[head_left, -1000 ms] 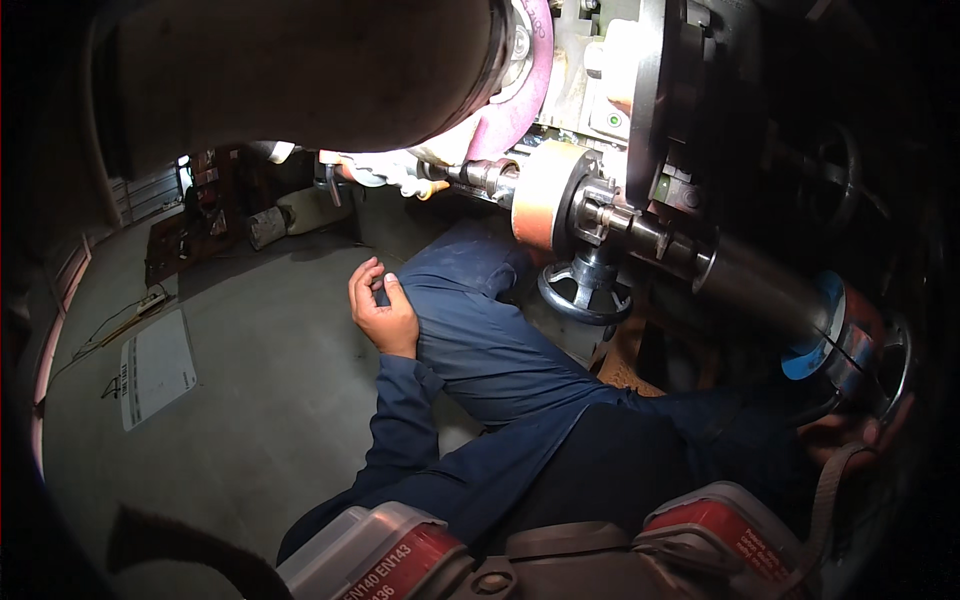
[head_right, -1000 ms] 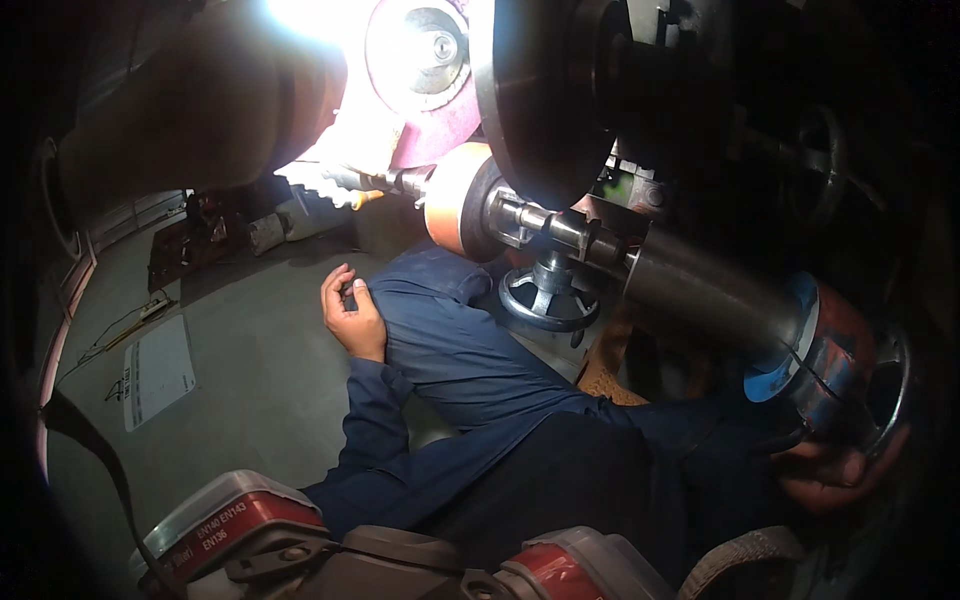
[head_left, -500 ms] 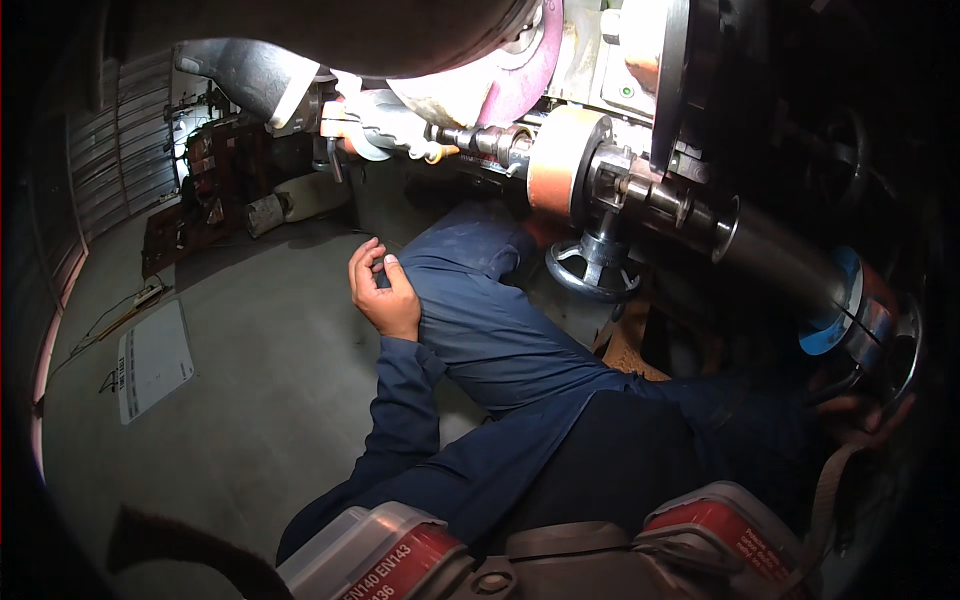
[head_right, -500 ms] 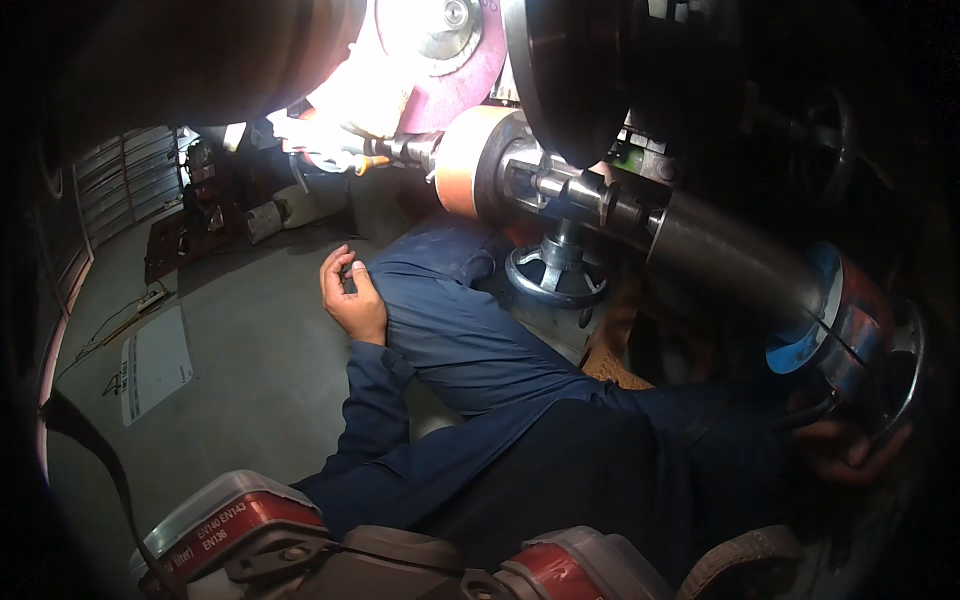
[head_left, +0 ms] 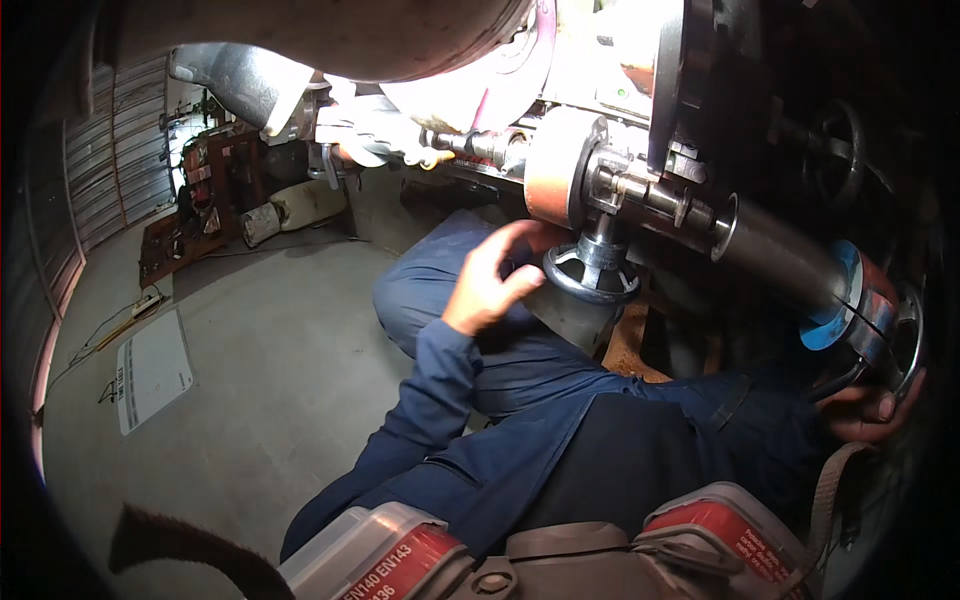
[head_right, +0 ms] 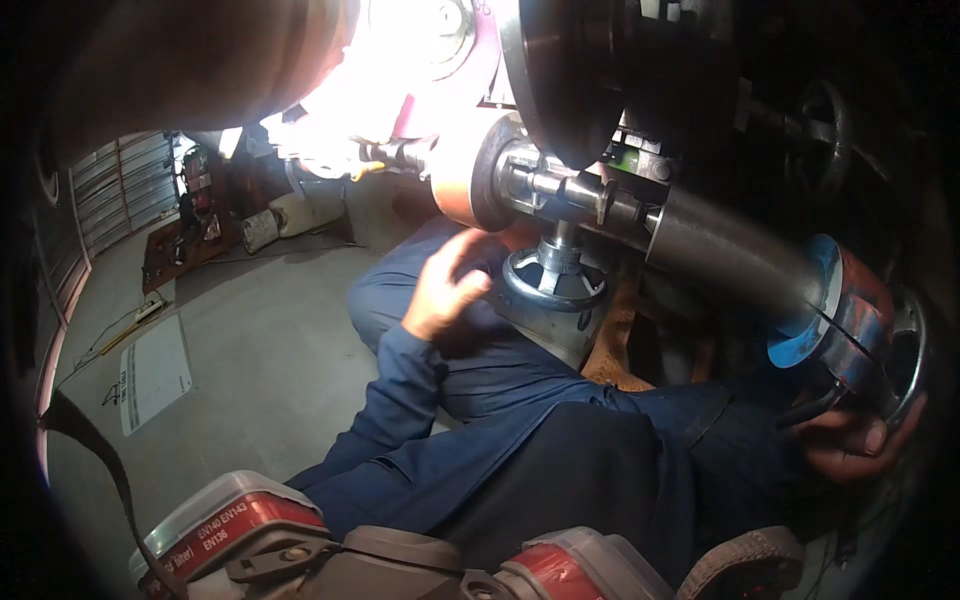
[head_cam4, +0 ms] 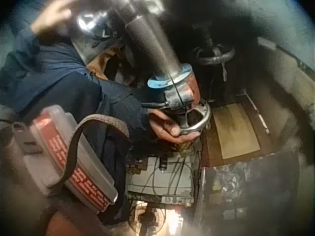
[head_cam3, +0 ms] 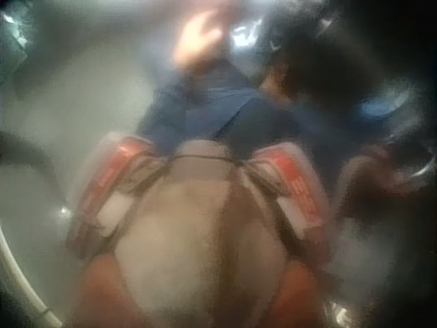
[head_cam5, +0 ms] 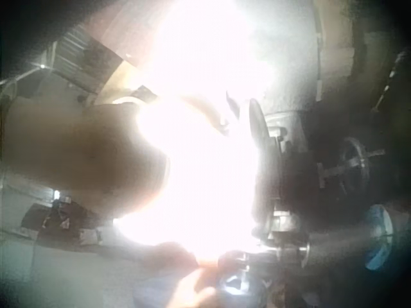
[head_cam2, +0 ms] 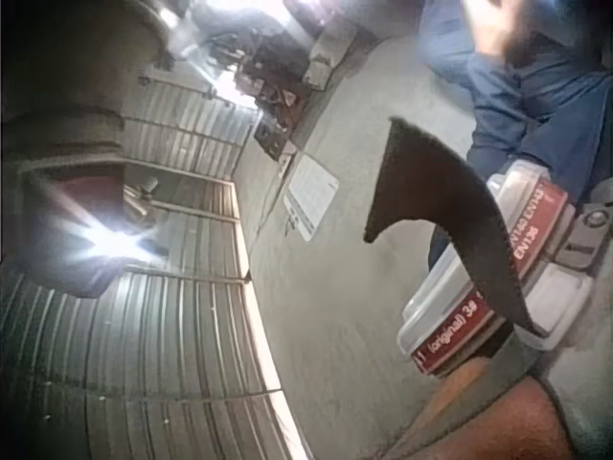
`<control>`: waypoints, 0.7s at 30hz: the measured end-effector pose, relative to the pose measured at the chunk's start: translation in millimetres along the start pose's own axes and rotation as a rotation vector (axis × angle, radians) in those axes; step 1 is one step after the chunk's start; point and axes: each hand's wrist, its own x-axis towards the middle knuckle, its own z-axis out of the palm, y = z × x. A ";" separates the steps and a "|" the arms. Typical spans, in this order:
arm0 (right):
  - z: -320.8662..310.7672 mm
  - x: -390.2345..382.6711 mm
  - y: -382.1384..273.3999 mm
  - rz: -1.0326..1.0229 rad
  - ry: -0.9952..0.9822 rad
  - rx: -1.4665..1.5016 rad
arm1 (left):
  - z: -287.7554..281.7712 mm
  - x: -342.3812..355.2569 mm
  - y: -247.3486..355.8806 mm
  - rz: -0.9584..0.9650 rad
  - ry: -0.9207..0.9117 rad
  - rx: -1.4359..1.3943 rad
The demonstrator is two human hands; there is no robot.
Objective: The person sharpens a metal tool by placing it against a rotating grinding wheel on a lathe-like machine, turning the tool and adjusting its position against the wheel while seated on the floor.
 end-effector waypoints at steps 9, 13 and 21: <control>-4.0 12.7 7.0 -0.102 -0.017 -0.072 | 26.7 48.7 3.2 0.020 -0.457 0.084; -8.4 13.8 -5.5 -0.053 -0.067 -0.149 | 34.3 47.3 -0.2 0.072 -0.391 0.127; -1.2 8.4 13.9 -0.123 0.026 -0.057 | 41.3 37.1 8.2 0.025 -0.238 0.141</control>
